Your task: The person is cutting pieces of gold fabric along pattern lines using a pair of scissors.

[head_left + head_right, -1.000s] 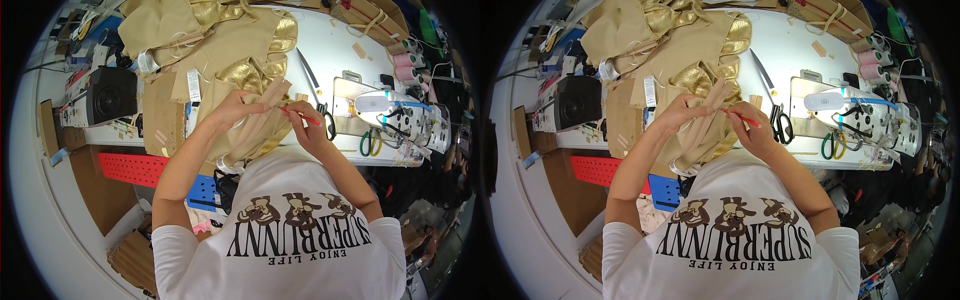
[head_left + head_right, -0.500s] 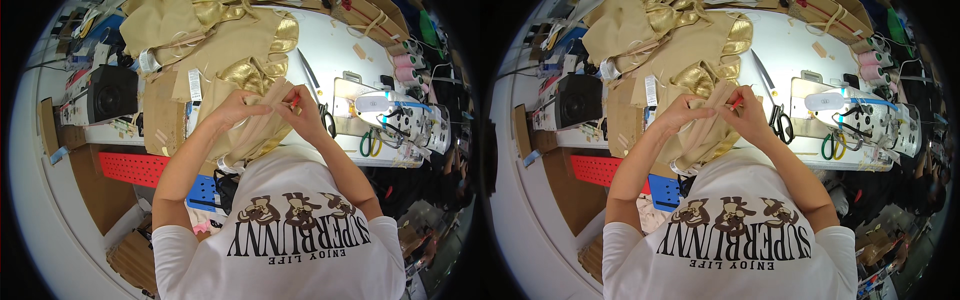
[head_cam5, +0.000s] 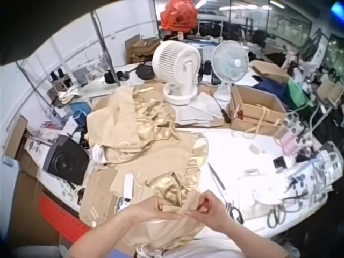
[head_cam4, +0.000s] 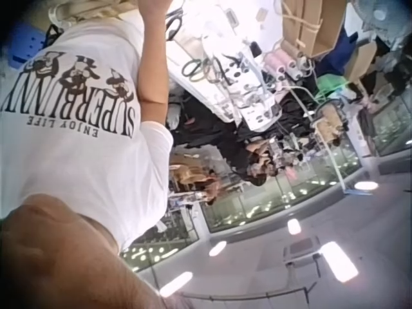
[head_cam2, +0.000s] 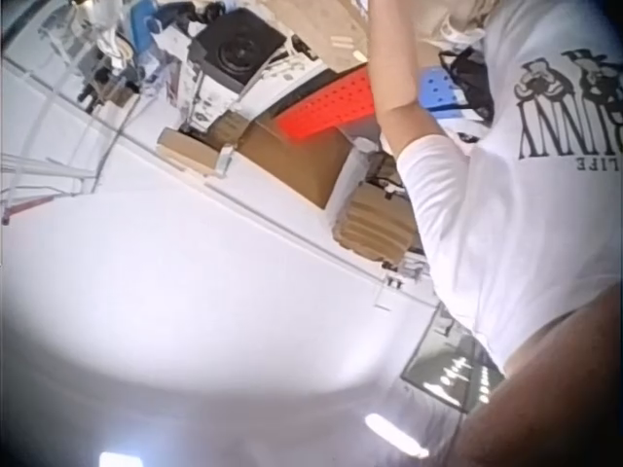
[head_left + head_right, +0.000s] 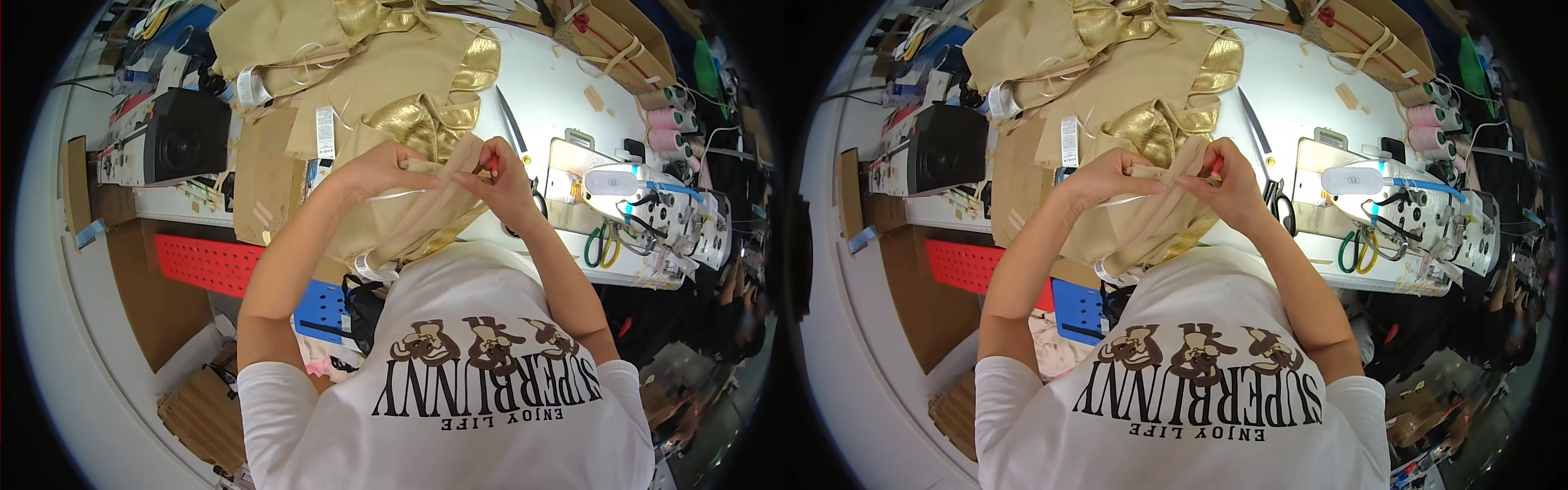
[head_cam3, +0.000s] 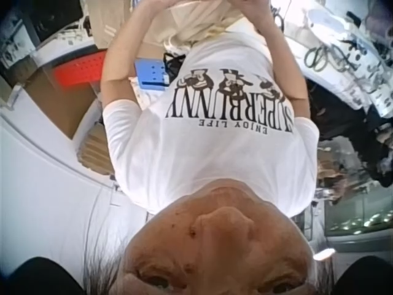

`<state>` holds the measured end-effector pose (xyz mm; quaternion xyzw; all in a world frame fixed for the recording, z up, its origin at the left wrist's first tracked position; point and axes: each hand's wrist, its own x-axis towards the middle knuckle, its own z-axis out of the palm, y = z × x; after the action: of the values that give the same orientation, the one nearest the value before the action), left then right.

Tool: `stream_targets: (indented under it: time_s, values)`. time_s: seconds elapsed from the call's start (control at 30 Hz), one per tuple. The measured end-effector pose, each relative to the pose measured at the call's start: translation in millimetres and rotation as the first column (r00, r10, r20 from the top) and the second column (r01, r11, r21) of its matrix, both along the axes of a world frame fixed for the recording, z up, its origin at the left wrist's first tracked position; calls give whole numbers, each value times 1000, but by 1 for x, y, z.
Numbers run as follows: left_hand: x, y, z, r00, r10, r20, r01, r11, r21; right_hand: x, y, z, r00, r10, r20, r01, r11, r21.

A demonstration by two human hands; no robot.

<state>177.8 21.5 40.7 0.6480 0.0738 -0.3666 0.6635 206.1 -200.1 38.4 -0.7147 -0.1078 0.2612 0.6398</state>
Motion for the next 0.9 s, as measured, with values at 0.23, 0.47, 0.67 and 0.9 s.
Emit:
stream_targets:
  time_s: [0.23, 0.47, 0.67, 0.9]
  values:
    - [0, -1, 2, 1000, 16, -11, -16, 997, -76, 2, -3, 1, 996, 41, -77, -41, 999, 3]
    - [-2, 0, -5, 999, 51, 6, -50, 995, -80, -1, -2, 0, 999, 18, -39, -19, 1000, -22]
    - [-3, -1, -7, 996, 91, -2, -90, 988, -123, -5, -15, 15, 880, -223, 420, 168, 972, 165]
    - [-2, -2, -14, 998, 59, 15, -58, 994, -93, -28, -4, 25, 840, 63, 539, -112, 992, 57]
